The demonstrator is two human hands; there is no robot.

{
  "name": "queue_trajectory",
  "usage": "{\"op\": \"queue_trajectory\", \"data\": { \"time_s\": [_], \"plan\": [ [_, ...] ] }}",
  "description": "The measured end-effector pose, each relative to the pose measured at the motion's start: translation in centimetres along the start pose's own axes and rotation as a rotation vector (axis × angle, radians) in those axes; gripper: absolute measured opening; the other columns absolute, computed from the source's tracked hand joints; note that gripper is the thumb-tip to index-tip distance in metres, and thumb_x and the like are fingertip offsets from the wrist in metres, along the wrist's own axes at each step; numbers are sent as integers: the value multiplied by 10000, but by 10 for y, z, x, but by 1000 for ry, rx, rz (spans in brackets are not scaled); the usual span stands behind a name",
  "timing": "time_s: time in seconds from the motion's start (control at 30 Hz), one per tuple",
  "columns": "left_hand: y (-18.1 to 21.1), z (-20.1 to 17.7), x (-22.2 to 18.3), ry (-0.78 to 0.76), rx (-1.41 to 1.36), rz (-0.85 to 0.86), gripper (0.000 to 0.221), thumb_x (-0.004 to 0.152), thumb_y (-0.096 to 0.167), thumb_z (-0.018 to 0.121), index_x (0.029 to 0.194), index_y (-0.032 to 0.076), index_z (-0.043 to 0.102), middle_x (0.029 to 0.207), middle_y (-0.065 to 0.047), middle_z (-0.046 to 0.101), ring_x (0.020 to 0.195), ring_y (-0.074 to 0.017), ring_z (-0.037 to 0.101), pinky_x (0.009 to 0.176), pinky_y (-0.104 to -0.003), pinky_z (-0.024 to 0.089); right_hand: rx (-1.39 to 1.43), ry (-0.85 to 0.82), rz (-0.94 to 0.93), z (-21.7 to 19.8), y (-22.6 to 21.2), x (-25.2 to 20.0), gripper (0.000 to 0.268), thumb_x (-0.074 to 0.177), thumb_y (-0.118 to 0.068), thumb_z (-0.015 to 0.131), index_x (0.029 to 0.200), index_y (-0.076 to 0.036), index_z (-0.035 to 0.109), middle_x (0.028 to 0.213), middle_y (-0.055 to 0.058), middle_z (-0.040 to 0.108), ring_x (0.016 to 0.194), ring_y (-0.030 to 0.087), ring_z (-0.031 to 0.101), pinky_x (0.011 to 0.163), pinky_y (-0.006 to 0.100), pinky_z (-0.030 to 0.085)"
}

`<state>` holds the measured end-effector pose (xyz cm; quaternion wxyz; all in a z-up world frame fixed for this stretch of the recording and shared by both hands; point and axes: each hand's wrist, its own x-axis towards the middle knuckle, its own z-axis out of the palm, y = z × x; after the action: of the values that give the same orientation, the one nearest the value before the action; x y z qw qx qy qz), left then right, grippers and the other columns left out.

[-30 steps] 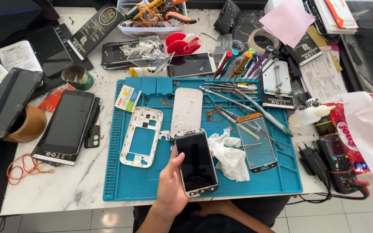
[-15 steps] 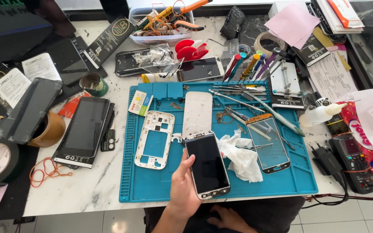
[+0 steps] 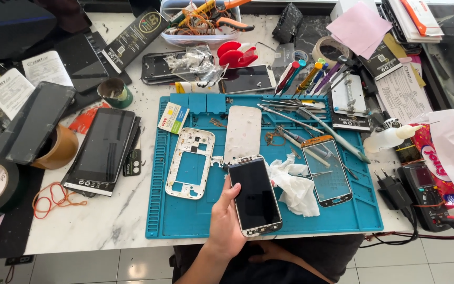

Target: Cleaning a mobile phone screen and internal display area with a cloth on a repair bench.

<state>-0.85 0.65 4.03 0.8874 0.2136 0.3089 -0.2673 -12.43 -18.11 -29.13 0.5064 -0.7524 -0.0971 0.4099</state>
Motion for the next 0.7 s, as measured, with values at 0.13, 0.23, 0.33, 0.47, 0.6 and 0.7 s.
{"op": "queue_trajectory", "data": {
  "time_s": [0.13, 0.23, 0.33, 0.47, 0.6, 0.7],
  "plan": [
    [0, -1, 0, -60, 45, 24, 623, 901, 209, 468, 1524, 181, 458, 1281, -232, 639, 1154, -369, 619, 955, -511, 497, 112, 49, 94, -8, -5, -4, 580, 769, -393, 832, 1278, -178, 653, 1291, 5, 692, 1240, 158, 619, 1110, 296, 441],
    [-3, -10, 4, -198, 6, 39, 549, 921, 203, 469, 1467, 140, 480, 1283, -306, 620, 1168, -414, 604, 950, -528, 494, 171, 131, 61, -10, -15, -2, 412, 713, -269, 899, 1085, -170, 753, 1088, -7, 760, 1079, 131, 696, 1017, 269, 538],
    [-3, -9, 4, -156, 44, 51, 565, 906, 219, 492, 1467, 154, 489, 1268, -232, 629, 1149, -379, 615, 943, -498, 510, 162, 184, 92, -12, -43, -6, 276, 735, -236, 878, 982, -174, 770, 1024, -9, 773, 1032, 125, 704, 981, 260, 542],
    [-2, -5, 3, -81, 19, 37, 579, 891, 199, 491, 1468, 147, 489, 1292, -214, 618, 1167, -375, 606, 969, -496, 497, 65, 202, 105, -20, -54, -6, 696, 705, -362, 849, 1344, -188, 638, 1468, -1, 582, 1397, 179, 468, 1202, 320, 281],
    [0, -6, 0, -86, -3, 67, 586, 896, 179, 474, 1480, 139, 479, 1344, -200, 597, 1215, -383, 583, 1003, -508, 475, 292, 280, 154, -19, -78, -15, 629, 656, -239, 907, 1249, -143, 720, 1364, -8, 691, 1313, 146, 576, 1179, 286, 357],
    [0, -13, 0, -126, -23, 69, 572, 911, 184, 461, 1482, 146, 470, 1332, -221, 598, 1215, -383, 580, 1012, -503, 468, 404, 405, 202, -18, -84, -21, 610, 625, -174, 927, 1207, -131, 749, 1314, 11, 733, 1274, 165, 624, 1164, 302, 398]
  ]
}}
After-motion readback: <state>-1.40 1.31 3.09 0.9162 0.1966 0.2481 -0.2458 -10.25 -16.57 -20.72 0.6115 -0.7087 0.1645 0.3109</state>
